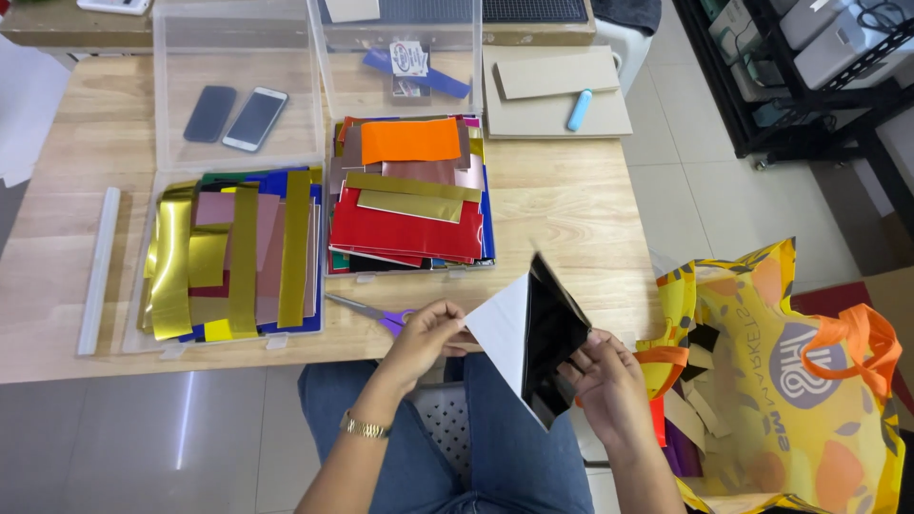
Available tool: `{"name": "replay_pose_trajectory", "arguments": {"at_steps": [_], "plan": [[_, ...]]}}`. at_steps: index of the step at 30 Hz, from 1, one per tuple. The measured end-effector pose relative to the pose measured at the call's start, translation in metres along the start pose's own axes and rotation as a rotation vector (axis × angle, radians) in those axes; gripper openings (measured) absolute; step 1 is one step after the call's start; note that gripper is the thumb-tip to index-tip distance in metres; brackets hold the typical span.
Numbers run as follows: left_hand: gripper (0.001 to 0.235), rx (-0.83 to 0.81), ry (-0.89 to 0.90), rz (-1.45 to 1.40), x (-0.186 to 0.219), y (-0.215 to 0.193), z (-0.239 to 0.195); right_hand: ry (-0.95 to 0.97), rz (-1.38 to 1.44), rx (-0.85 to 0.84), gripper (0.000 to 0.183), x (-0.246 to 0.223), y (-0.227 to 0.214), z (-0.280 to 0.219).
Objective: Organizing various colored foil sheets by rolling, sorting, and peeling adhesive backing.
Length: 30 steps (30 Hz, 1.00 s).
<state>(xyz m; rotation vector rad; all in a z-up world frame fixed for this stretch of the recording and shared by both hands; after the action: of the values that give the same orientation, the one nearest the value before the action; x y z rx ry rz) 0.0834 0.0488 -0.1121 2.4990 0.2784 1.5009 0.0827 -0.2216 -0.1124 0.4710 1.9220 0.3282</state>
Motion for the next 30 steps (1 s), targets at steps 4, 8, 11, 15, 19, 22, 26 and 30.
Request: {"name": "replay_pose_trajectory", "arguments": {"at_steps": [4,8,11,15,19,22,26,30], "plan": [[0.010,0.027,-0.075,0.150,-0.027,-0.013,0.034,0.072,-0.017,0.076,0.010,0.018,-0.028,-0.001],[0.018,0.067,-0.048,0.409,-0.036,-0.022,0.063,0.129,0.019,0.164,0.009,0.036,-0.059,0.009],[0.019,0.069,-0.023,0.689,-0.031,-0.026,0.078,0.174,0.042,0.267,0.007,0.042,-0.068,0.013],[0.012,0.121,0.132,1.179,-0.046,-0.036,0.108,0.226,0.064,0.374,0.002,0.048,-0.079,0.016],[0.022,0.178,0.345,1.518,-0.071,-0.049,0.140,0.250,0.062,0.403,0.006,0.049,-0.097,0.017],[0.020,0.329,0.720,1.766,-0.065,-0.048,0.146,0.268,0.079,0.421,0.005,0.044,-0.102,0.020],[0.017,0.385,0.782,1.954,-0.063,-0.036,0.146,0.272,0.085,0.391,0.003,0.062,-0.113,0.032],[0.044,0.445,0.725,1.850,-0.044,0.007,0.123,0.314,0.128,0.250,0.004,0.081,-0.096,0.042]]}}
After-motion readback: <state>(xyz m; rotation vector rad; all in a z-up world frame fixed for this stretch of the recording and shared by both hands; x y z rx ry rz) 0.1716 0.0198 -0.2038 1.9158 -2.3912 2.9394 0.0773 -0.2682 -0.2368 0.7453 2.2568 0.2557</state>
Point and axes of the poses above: each hand's wrist, its own z-axis towards the middle knuckle, its own y-axis out of the palm, x = y × z, the point moved 3 cm from there along z, towards the middle knuckle, and after that the axes turned 6 degrees about -z, right-handed, at the moved point
